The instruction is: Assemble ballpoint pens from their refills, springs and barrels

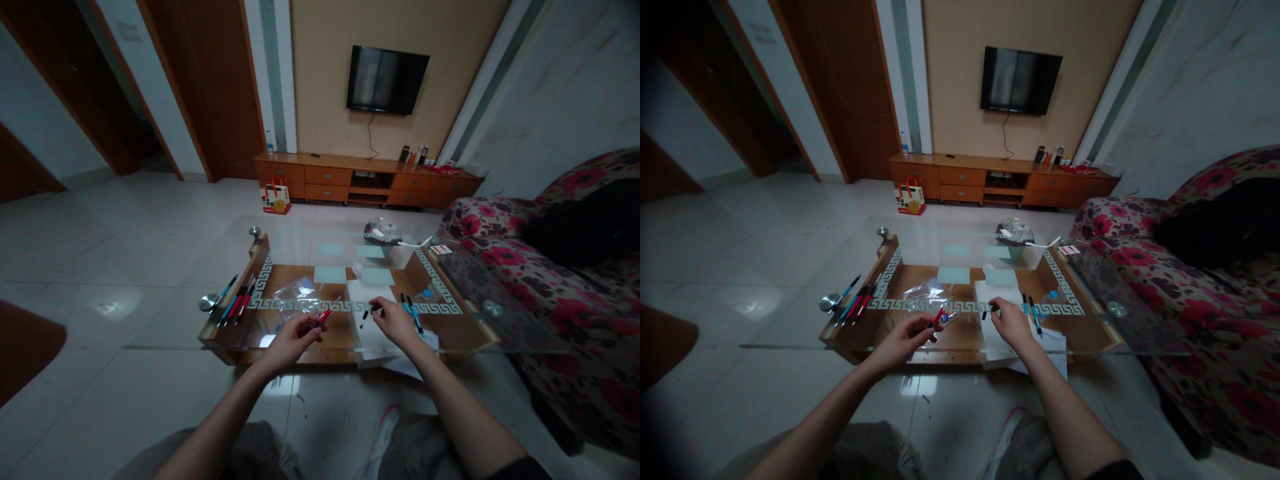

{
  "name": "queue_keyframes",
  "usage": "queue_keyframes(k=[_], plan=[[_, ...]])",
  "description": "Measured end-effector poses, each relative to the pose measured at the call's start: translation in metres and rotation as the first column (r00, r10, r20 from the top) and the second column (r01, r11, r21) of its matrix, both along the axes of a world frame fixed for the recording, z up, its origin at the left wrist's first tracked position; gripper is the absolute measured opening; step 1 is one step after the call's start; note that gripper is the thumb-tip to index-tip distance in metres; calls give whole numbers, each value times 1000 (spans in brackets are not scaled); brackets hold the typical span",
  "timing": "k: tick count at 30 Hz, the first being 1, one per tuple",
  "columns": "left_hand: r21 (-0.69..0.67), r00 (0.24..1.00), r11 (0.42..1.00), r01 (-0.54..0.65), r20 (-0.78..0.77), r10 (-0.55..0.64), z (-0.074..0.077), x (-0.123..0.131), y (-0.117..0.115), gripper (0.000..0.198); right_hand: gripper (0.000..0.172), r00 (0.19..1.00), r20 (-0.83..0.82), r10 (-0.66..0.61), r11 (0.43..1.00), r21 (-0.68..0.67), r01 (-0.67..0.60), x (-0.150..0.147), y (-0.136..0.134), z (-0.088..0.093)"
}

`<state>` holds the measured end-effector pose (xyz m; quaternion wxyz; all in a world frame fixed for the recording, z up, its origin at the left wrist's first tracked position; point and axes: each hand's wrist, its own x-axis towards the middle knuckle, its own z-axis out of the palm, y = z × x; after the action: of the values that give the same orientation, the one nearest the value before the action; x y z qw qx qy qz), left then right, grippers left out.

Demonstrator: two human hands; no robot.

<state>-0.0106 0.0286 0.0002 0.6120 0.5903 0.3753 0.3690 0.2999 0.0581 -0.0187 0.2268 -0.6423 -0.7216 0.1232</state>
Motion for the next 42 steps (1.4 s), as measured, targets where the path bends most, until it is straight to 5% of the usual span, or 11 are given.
queue_keyframes(k=[16,19,24,32,42], plan=[[21,1000,1000,-12,2,12,1,0,0,34,48,1000,-1,4,1000,-24,-4,0,-4,-1],[44,998,997,-60,-16,61,-4,-1,2,33,52,999,-38,-2,997,82,5,1,-8,10],[94,990,990,-102,-83,110,-9,-1,3,31,31,976,-216,-12,950,303,78,-14,-22,40],[287,959,955,-82,-238,154,3,3,-3,25,40,886,-314,341,925,283,-255,-57,-58,54],[414,920,909,46,-372,123,16,6,-12,23,54,862,-274,426,895,270,-356,-61,-61,33]])
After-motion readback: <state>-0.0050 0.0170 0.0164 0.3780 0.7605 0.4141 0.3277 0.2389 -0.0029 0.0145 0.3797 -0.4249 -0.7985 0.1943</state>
